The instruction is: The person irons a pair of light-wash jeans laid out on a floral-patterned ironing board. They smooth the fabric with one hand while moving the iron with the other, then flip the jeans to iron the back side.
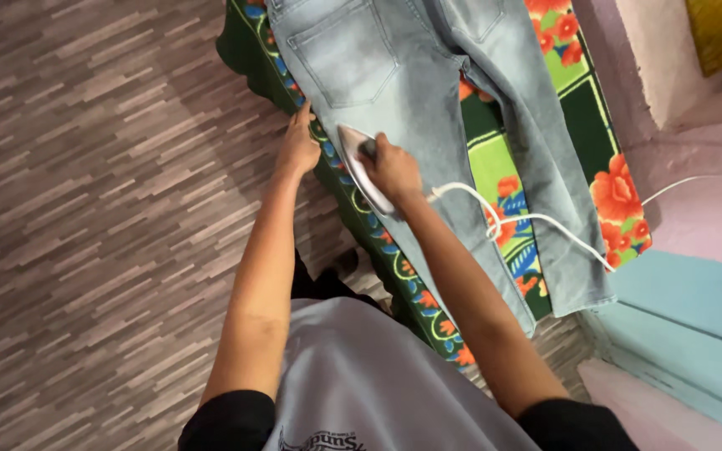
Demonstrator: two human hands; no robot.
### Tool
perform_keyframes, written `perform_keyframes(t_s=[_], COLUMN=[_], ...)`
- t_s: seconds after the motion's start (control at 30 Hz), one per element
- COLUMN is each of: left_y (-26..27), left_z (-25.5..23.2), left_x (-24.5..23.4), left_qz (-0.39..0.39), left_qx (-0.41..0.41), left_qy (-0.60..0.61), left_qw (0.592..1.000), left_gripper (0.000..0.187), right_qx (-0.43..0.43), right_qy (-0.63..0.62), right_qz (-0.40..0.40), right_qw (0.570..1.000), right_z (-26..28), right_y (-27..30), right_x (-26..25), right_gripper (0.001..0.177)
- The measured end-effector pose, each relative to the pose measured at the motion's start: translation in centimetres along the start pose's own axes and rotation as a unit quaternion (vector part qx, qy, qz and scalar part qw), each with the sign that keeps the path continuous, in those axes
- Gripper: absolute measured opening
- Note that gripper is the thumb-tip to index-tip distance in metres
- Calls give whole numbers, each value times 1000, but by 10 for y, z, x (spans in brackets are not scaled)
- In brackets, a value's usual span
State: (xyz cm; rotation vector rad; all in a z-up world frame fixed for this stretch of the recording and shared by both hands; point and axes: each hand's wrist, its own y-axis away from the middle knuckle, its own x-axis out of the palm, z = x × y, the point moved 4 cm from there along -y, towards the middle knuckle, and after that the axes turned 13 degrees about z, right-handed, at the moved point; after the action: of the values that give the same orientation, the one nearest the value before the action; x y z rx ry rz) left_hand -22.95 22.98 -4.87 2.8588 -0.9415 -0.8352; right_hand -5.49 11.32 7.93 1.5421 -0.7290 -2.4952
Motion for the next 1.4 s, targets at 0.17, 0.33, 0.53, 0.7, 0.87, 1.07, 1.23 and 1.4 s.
perform_keyframes(t_s=[0.17,0.33,0.53,0.7,0.87,1.07,1.23,1.4], left_y=[-21,-38,-41,-39,-50,-53,-61,-65], left_z=[0,-52,-87,-79,-87,-97,-105,-105], left_x=[-23,-50,-31,-27,-30,-32,-35,-29], left_qz=[112,108,152,142,167,182,199,232], left_qx=[-115,-84,138,119,78,63,52,39], left_qy=[-72,-206,-327,-353,-373,-415,-418,-464], left_qw=[984,969,923,917,909,889,885,854], left_gripper=[61,60,84,94,100,98,99,99], right_qx=[24,88,173,187,265,276,296,307], right_qy=[-18,-58,-74,-97,-132,-136,-149,-144], right_qz=[10,15,-6,-91,-185,-184,-150,-154], right_qw=[999,994,982,973,937,934,931,928], right_z=[16,-20,-43,-29,-35,-35,-12,-28], right_y=[-15,70,109,27,-49,-45,22,10], right_x=[-7,5,14,-4,-34,-28,4,-4], right_gripper=[50,48,46,44,46,47,47,46])
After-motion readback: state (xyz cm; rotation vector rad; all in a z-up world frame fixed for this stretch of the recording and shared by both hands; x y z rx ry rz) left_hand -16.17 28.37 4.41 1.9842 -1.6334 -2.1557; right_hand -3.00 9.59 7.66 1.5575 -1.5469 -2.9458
